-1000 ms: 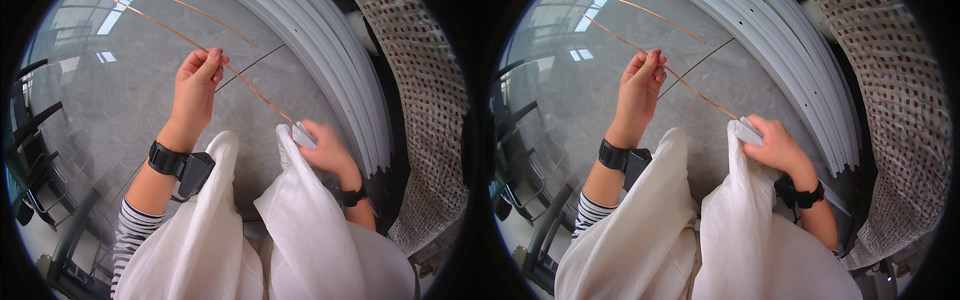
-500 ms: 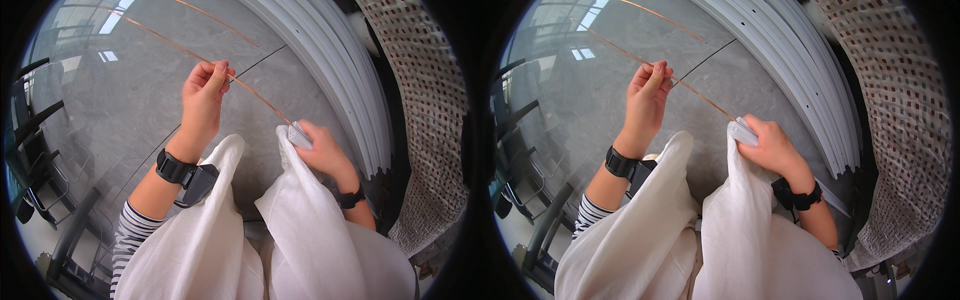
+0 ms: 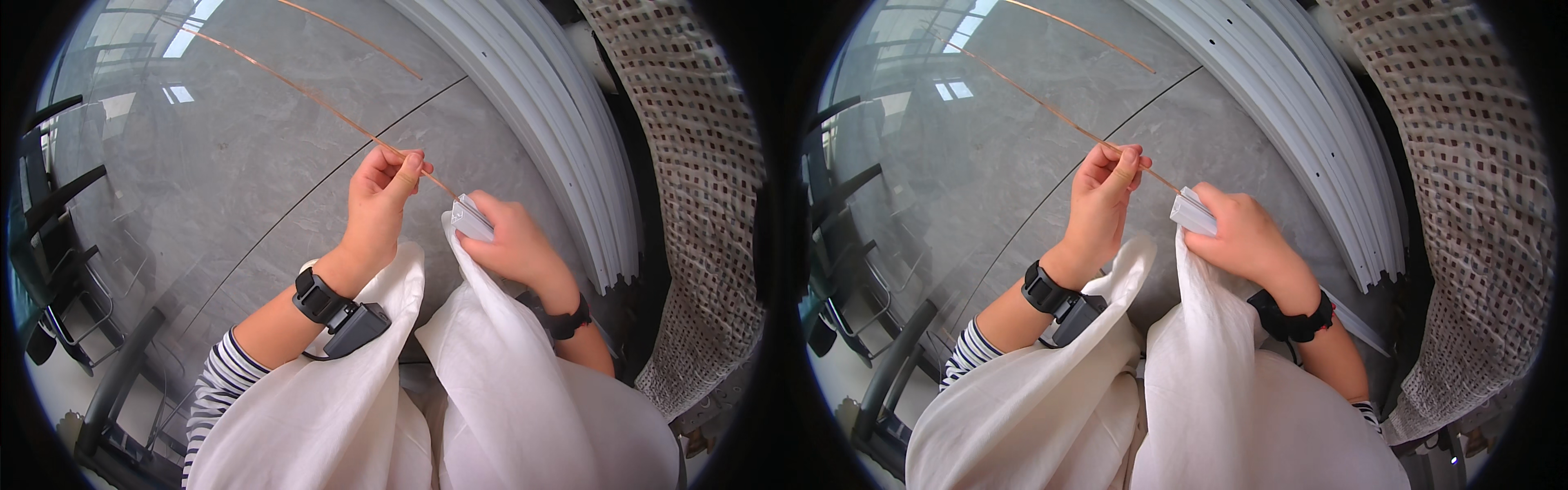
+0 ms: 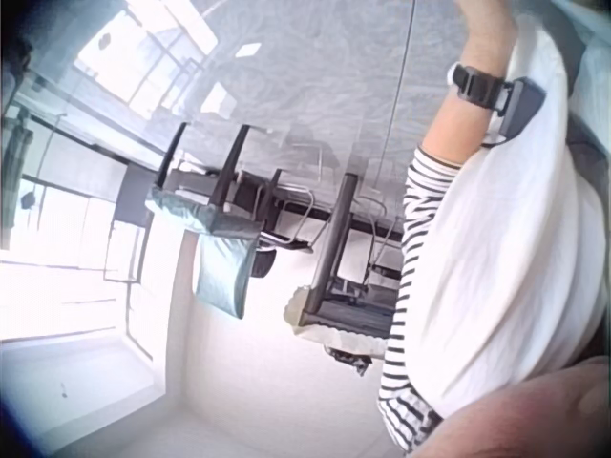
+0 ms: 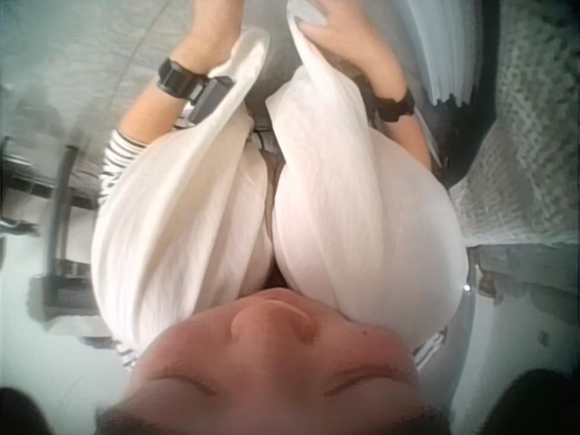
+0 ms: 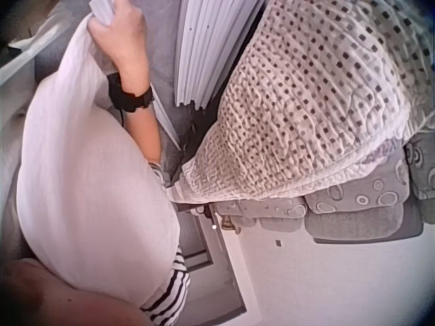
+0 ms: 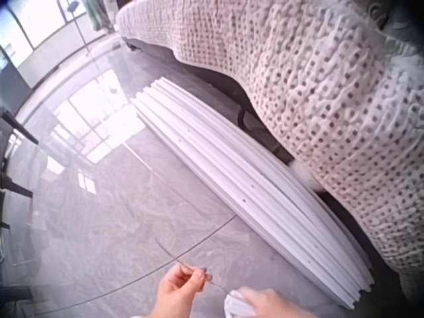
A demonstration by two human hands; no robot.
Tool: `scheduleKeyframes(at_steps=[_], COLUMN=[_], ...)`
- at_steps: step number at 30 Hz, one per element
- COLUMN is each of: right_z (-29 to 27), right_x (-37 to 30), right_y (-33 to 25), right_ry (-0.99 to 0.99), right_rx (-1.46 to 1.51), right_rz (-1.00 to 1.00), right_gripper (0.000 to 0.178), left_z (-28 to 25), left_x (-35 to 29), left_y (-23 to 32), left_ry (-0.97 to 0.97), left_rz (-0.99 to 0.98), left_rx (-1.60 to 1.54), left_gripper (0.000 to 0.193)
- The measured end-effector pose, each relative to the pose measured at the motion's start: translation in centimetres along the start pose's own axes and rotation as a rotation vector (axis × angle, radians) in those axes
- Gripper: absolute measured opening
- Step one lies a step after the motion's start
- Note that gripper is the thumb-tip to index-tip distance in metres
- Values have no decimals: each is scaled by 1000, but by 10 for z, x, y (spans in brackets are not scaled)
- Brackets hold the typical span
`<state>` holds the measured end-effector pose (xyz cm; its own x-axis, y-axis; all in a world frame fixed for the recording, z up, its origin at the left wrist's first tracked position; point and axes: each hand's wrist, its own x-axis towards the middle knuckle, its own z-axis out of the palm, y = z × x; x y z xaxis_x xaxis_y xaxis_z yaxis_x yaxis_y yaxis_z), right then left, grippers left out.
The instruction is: The person sits on the floor and assembles furniture components by inserting copper wires into white plastic channels and attaching white plastic brackets. The person handles multiple long white plastic pieces and small white brackets, organizing them on the floor and a nearby sofa.
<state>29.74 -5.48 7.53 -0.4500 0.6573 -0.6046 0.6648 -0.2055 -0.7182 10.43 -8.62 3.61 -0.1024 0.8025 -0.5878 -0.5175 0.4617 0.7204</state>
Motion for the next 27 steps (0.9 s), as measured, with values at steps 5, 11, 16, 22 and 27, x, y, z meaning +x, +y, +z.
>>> scheduleKeyframes(at_steps=[5, 11, 16, 22, 27], right_z=[4, 7, 0, 0, 2], right_x=[2, 4, -1, -3, -10], right_y=[-1, -2, -1, -2, 4], right_ry=[-3, 25, 53, 60, 31], right_rx=[-30, 30, 42, 22, -36], right_rz=[-30, -61, -56, -51, -60], right_gripper=[23, 23, 22, 22, 24], left_z=[7, 6, -29, -49, -42], left_x=[-16, -14, 29, 34, 27], left_y=[-10, -6, 46, 60, 43], left_ry=[-67, -67, 108, -57, -14], left_rz=[-54, -46, 161, 126, 169], left_rx=[-1, -47, -152, -58, -84], left_gripper=[17, 17, 14, 10, 10])
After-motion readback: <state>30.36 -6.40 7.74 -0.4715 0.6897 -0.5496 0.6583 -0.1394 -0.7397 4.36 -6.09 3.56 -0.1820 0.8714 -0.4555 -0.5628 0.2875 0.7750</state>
